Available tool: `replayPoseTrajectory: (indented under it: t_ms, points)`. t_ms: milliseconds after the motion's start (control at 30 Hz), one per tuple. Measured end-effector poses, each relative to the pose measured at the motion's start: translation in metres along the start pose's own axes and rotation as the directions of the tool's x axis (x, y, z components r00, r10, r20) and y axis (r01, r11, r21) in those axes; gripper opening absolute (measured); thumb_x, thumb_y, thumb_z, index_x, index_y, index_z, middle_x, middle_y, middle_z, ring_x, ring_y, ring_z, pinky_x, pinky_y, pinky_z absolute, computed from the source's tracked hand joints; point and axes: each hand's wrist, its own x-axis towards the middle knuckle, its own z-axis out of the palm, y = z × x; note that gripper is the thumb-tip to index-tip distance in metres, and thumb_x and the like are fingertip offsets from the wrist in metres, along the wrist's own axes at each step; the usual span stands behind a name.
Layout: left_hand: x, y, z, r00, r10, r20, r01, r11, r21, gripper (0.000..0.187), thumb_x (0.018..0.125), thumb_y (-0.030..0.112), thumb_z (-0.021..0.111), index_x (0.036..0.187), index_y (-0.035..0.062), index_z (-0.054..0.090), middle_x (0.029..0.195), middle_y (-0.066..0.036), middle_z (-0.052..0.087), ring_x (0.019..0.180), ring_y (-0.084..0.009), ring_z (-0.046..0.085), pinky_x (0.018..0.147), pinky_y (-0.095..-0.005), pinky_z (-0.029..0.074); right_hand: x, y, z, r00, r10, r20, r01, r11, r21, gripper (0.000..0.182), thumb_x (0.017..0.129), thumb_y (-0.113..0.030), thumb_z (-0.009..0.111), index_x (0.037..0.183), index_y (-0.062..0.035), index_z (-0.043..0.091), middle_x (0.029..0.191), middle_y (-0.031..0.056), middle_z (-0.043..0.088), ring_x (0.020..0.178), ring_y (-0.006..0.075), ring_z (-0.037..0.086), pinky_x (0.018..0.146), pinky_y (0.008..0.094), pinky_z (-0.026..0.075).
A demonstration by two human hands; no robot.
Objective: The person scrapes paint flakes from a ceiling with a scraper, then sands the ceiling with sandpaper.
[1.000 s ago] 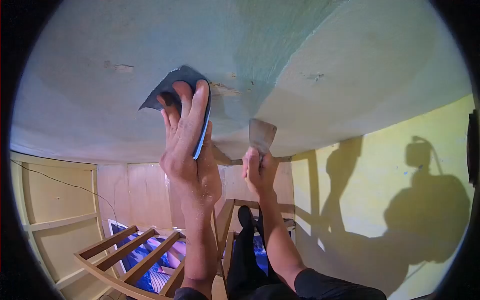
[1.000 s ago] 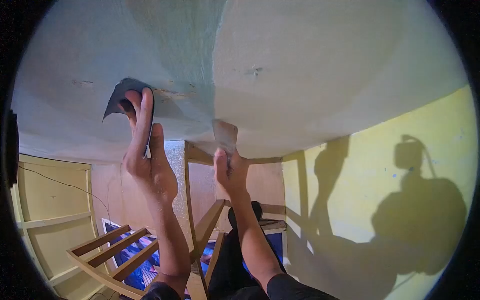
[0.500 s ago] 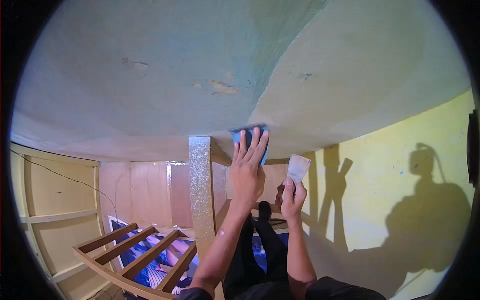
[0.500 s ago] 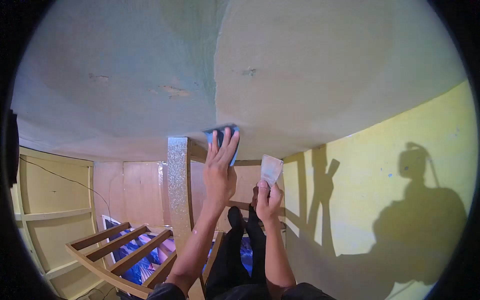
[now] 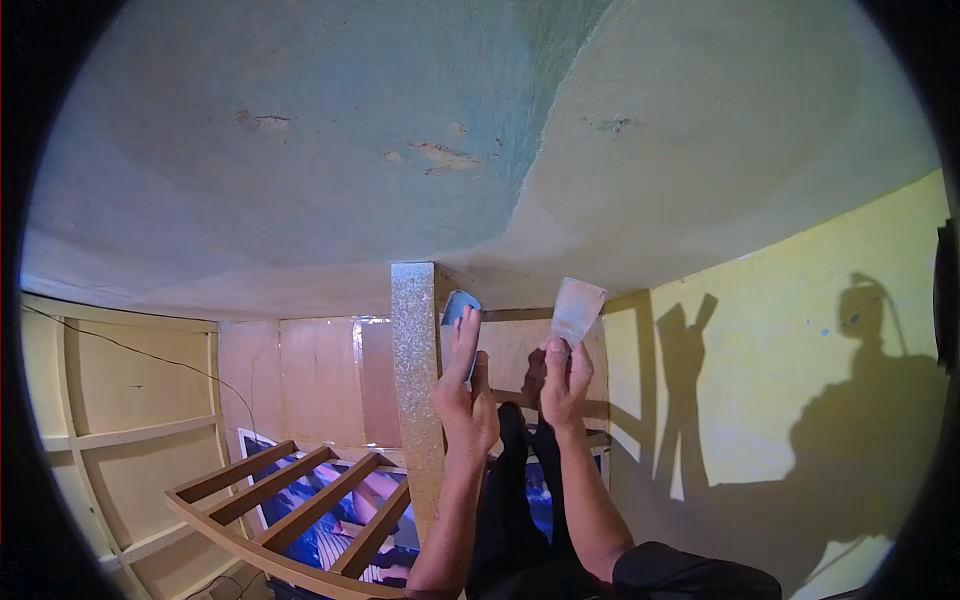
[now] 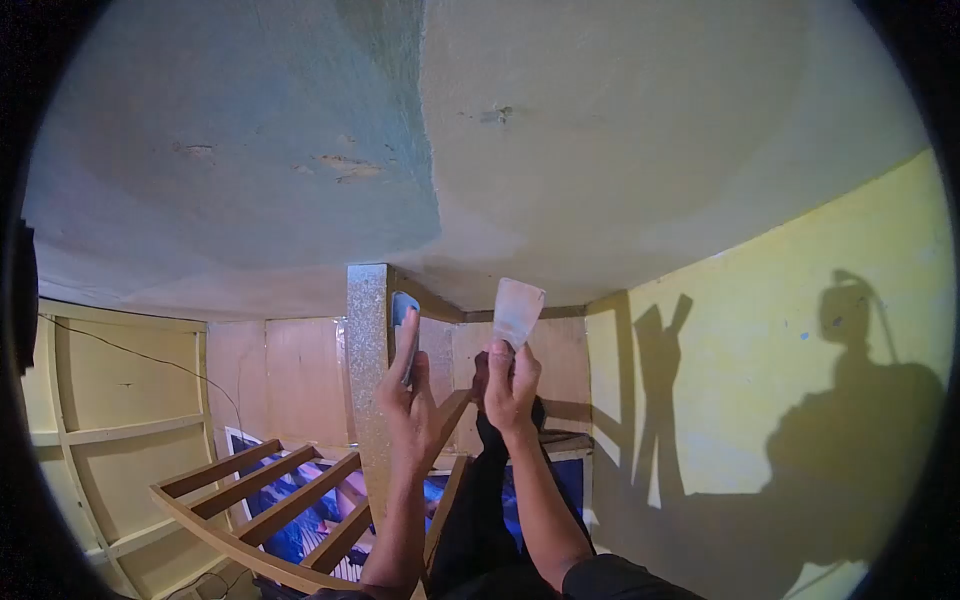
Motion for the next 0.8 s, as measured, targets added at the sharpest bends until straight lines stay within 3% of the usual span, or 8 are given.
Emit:
replayPoseTrajectory:
  t_ms: [33,100,267,467,800]
  points:
    - [0.001,0.003,-0.005,1.0,-0.005,-0.013,0.006,1.0,0.014,0.054,0.098,-0.013,0.046,0.15,0.0032,0.051,0.153,-0.018,0.052,0.149,-0.032,0.039,0.116,-0.0349,0.032,0.003,-0.004,0.013,0.997,-0.071,-0.028,0.068,0.994,-0.087,0.027,0.108,-0.024,0.051,0.096,-0.0013,0.06,0.068,0.0007,0.056,0.057,0.0077,0.055,0.05,0.0246,0.044]
    - [0.002,0.001,-0.013,0.998,-0.011,-0.06,0.008,0.999,-0.053,0.051,0.1,-0.011,0.046,0.149,0.0011,0.051,0.152,-0.016,0.054,0.146,-0.0268,0.044,0.116,-0.0345,0.033,0.001,-0.017,0.038,0.986,0.164,0.039,-0.169,0.95,0.264,0.027,0.108,-0.025,0.05,0.094,-0.0026,0.056,0.065,0.0006,0.054,0.051,0.0086,0.053,0.046,0.0256,0.044]
    - [0.011,0.003,-0.029,0.997,-0.031,-0.077,0.028,0.999,-0.047,0.051,0.101,-0.009,0.046,0.15,0.0022,0.05,0.154,-0.015,0.053,0.145,-0.0245,0.045,0.116,-0.0347,0.034,0.006,-0.005,0.087,0.963,0.271,0.0,-0.258,0.917,0.303,0.028,0.11,-0.026,0.045,0.097,-0.0023,0.051,0.062,0.0023,0.051,0.044,0.0086,0.049,0.039,0.0248,0.041]
    - [0.038,-0.018,-0.033,0.98,0.127,-0.153,-0.135,0.99,-0.039,0.05,0.101,-0.008,0.047,0.15,0.0027,0.05,0.152,-0.014,0.055,0.143,-0.0272,0.047,0.116,-0.0372,0.036,0.026,0.015,0.122,0.995,0.103,-0.009,-0.089,0.901,0.425,0.03,0.111,-0.029,0.045,0.094,-0.0037,0.05,0.066,0.0034,0.053,0.045,0.0093,0.05,0.04,0.025,0.042]
    - [0.037,-0.024,-0.039,0.98,0.098,-0.171,-0.11,0.992,-0.062,0.047,0.103,-0.004,0.047,0.15,0.0012,0.05,0.151,-0.016,0.054,0.143,-0.0272,0.047,0.117,-0.0385,0.036,0.034,0.036,0.123,1.0,0.028,-0.006,-0.024,0.935,0.353,0.027,0.111,-0.028,0.043,0.099,-0.0047,0.048,0.064,0.0051,0.053,0.043,0.0105,0.05,0.04,0.0255,0.042]
